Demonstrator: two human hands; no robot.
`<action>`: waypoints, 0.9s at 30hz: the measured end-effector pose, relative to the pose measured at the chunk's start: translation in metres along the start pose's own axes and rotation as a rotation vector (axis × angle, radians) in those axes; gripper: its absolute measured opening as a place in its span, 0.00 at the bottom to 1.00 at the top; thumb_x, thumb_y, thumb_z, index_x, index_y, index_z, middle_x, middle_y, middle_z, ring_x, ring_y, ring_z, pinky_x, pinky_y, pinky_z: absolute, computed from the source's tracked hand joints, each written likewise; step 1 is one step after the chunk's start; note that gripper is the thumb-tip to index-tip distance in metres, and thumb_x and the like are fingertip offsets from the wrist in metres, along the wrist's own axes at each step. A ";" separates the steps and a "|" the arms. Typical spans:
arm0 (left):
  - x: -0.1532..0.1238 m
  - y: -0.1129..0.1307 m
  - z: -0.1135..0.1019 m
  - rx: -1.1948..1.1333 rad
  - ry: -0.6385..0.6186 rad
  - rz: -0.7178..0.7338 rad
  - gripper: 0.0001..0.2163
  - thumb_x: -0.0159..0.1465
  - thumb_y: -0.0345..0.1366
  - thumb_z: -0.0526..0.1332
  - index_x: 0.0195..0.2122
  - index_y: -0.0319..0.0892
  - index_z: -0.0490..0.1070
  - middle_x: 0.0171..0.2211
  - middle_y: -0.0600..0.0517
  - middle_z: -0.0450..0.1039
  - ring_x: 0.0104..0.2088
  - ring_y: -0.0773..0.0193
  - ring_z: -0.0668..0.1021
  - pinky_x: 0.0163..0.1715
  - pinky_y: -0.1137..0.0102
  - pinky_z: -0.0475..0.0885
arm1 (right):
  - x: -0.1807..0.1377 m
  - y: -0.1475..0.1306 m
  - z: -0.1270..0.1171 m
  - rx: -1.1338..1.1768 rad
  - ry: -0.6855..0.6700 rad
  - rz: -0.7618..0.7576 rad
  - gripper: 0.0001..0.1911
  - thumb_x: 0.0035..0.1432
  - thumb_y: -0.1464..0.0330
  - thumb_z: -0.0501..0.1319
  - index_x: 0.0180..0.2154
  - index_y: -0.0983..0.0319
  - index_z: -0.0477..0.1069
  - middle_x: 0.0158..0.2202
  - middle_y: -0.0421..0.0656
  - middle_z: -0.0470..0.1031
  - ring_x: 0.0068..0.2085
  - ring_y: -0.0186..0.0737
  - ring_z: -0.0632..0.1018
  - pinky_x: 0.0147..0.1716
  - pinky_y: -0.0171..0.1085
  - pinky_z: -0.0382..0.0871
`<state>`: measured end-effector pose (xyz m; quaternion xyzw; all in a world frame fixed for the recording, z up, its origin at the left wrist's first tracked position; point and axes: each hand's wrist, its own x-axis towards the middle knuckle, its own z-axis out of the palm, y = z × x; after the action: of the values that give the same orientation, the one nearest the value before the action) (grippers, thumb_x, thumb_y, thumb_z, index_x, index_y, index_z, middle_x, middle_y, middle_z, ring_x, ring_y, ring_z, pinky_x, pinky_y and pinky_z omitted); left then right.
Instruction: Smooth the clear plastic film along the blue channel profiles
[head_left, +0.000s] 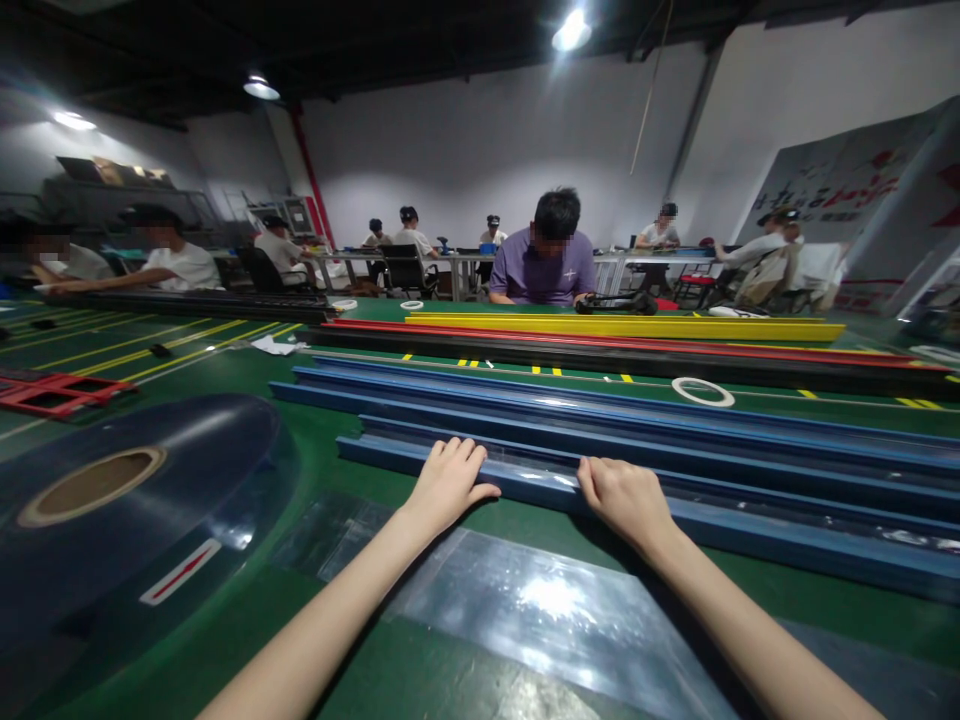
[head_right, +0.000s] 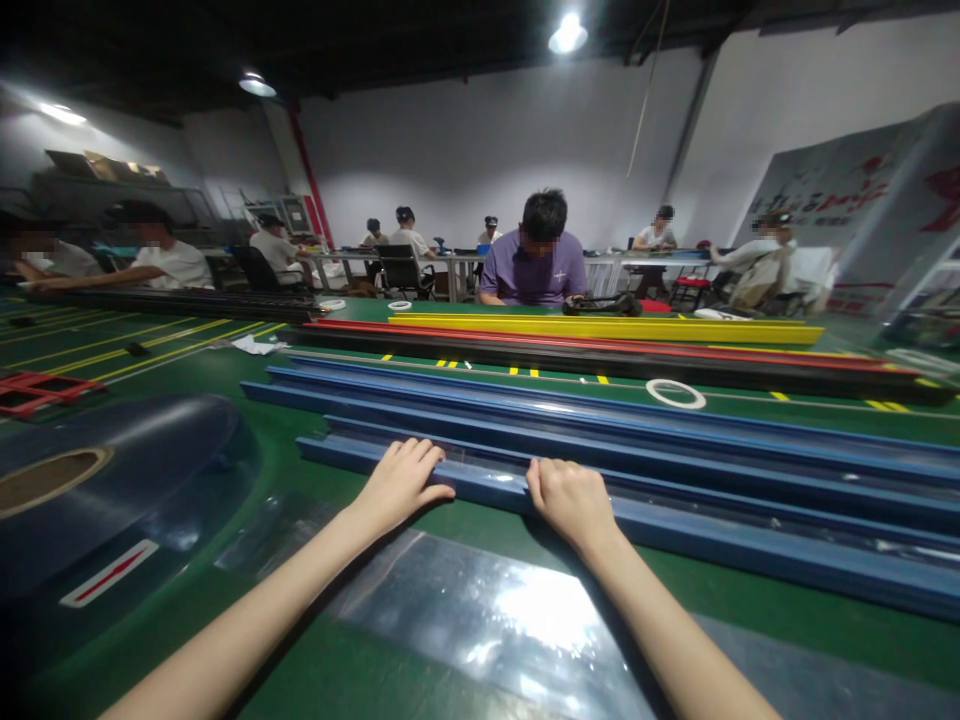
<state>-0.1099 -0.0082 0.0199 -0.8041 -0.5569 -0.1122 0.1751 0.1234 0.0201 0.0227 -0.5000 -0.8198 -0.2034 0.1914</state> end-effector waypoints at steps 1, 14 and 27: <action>0.000 0.002 0.001 -0.001 0.011 0.002 0.19 0.54 0.51 0.55 0.36 0.40 0.64 0.34 0.49 0.67 0.36 0.59 0.68 0.35 0.67 0.60 | -0.003 0.003 -0.001 -0.003 0.005 0.000 0.23 0.59 0.67 0.42 0.20 0.63 0.68 0.20 0.44 0.73 0.22 0.36 0.73 0.20 0.35 0.48; -0.012 0.013 0.010 -0.031 0.222 0.077 0.17 0.56 0.48 0.55 0.38 0.39 0.65 0.32 0.50 0.69 0.34 0.60 0.69 0.38 0.64 0.59 | -0.024 0.036 -0.004 0.028 -0.079 -0.055 0.23 0.60 0.64 0.42 0.19 0.62 0.66 0.19 0.41 0.71 0.21 0.34 0.72 0.21 0.34 0.50; -0.015 0.013 0.011 -0.126 0.179 -0.008 0.14 0.57 0.47 0.54 0.29 0.40 0.66 0.29 0.51 0.68 0.32 0.62 0.68 0.33 0.67 0.59 | -0.030 0.027 -0.004 0.030 0.071 -0.025 0.21 0.59 0.66 0.45 0.18 0.62 0.65 0.18 0.40 0.70 0.20 0.33 0.70 0.22 0.33 0.50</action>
<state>-0.1036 -0.0208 0.0019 -0.7980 -0.5342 -0.2188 0.1728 0.1606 0.0071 0.0145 -0.4792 -0.8216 -0.2112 0.2255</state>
